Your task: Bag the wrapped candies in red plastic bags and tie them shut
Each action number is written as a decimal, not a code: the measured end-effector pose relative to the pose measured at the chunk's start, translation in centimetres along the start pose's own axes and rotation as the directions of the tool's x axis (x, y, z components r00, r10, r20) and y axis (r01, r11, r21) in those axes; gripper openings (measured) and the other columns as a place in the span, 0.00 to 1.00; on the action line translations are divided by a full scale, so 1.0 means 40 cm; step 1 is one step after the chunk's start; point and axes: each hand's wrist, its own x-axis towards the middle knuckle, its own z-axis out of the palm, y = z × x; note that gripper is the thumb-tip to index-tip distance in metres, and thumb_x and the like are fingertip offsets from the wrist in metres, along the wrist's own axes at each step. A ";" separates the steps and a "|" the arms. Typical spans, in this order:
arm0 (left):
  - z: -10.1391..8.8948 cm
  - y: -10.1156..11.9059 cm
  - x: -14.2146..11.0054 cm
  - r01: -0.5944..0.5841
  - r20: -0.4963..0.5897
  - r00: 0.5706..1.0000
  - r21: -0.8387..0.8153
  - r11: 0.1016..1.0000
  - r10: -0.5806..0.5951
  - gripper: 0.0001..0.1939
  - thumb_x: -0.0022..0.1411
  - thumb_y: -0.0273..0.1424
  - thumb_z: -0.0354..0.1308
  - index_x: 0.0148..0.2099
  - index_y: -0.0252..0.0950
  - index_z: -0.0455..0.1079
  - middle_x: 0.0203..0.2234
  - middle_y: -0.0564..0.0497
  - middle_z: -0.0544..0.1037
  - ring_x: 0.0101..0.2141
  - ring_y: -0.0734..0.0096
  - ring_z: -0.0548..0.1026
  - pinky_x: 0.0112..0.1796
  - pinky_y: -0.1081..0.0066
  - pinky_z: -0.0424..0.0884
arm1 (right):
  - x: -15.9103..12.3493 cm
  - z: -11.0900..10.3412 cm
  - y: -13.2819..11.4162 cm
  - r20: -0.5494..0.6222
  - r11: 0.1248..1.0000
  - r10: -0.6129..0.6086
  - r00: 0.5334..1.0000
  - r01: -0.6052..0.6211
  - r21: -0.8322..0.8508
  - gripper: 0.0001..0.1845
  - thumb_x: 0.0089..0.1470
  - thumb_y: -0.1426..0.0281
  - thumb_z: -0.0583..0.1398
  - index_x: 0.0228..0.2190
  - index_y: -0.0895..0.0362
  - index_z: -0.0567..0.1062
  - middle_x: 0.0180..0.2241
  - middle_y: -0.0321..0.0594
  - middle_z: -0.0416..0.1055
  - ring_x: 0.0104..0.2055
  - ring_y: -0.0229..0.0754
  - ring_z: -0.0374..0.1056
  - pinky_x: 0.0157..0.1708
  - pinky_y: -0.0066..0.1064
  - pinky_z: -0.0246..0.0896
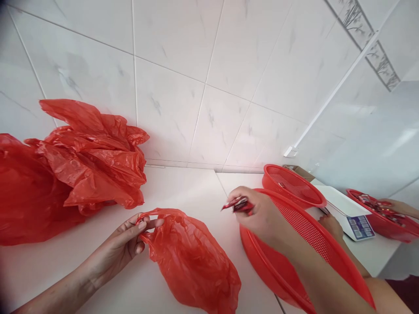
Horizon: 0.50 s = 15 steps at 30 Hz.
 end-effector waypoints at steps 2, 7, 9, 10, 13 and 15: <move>0.003 0.000 -0.003 0.000 0.010 1.000 -0.007 1.000 0.000 0.07 0.59 0.33 0.61 0.40 0.39 0.70 0.44 0.49 0.76 0.33 0.78 0.70 0.24 0.81 0.66 | -0.024 0.045 -0.033 0.282 0.990 -0.045 0.958 0.005 0.141 0.19 0.42 0.81 0.53 0.33 0.50 0.74 0.34 0.34 0.74 0.35 0.39 0.71 0.29 0.26 0.64; 0.005 0.000 -0.008 -0.013 0.080 0.997 -0.012 1.000 0.014 0.05 0.60 0.32 0.60 0.36 0.37 0.68 0.37 0.52 0.75 0.27 0.82 0.67 0.23 0.82 0.65 | -0.040 0.169 -0.043 0.477 0.985 -0.136 0.868 0.064 0.163 0.21 0.41 0.82 0.55 0.36 0.49 0.73 0.37 0.33 0.71 0.35 0.36 0.69 0.34 0.27 0.64; 0.003 -0.001 -0.010 -0.015 0.100 0.995 -0.009 1.000 0.015 0.05 0.60 0.33 0.60 0.35 0.37 0.68 0.32 0.54 0.74 0.24 0.83 0.65 0.22 0.82 0.64 | -0.023 0.173 -0.030 0.468 0.992 -0.081 0.880 0.025 0.125 0.23 0.41 0.77 0.60 0.41 0.47 0.72 0.40 0.35 0.71 0.36 0.38 0.68 0.34 0.29 0.65; 0.002 -0.002 -0.010 -0.014 0.101 0.995 -0.009 1.000 0.015 0.06 0.60 0.33 0.60 0.35 0.37 0.68 0.31 0.54 0.73 0.24 0.83 0.65 0.22 0.82 0.64 | -0.013 0.161 -0.022 0.452 0.994 -0.036 0.891 -0.014 0.107 0.24 0.41 0.74 0.63 0.43 0.46 0.71 0.42 0.36 0.70 0.37 0.39 0.68 0.34 0.29 0.66; -0.001 -0.004 -0.008 -0.008 0.097 0.995 -0.001 1.000 0.008 0.06 0.60 0.33 0.60 0.34 0.37 0.67 0.33 0.54 0.73 0.24 0.83 0.65 0.23 0.82 0.64 | 0.016 0.093 0.014 0.388 0.989 0.091 0.917 -0.129 0.073 0.18 0.47 0.65 0.62 0.43 0.47 0.71 0.43 0.37 0.70 0.38 0.39 0.68 0.35 0.31 0.66; -0.002 -0.004 -0.005 -0.006 0.097 0.995 0.012 1.000 0.005 0.06 0.60 0.33 0.60 0.34 0.37 0.67 0.34 0.53 0.73 0.24 0.83 0.65 0.23 0.81 0.64 | 0.027 0.044 0.055 0.302 0.985 0.163 0.939 -0.172 0.002 0.14 0.51 0.61 0.59 0.41 0.49 0.72 0.40 0.37 0.71 0.38 0.40 0.68 0.37 0.33 0.65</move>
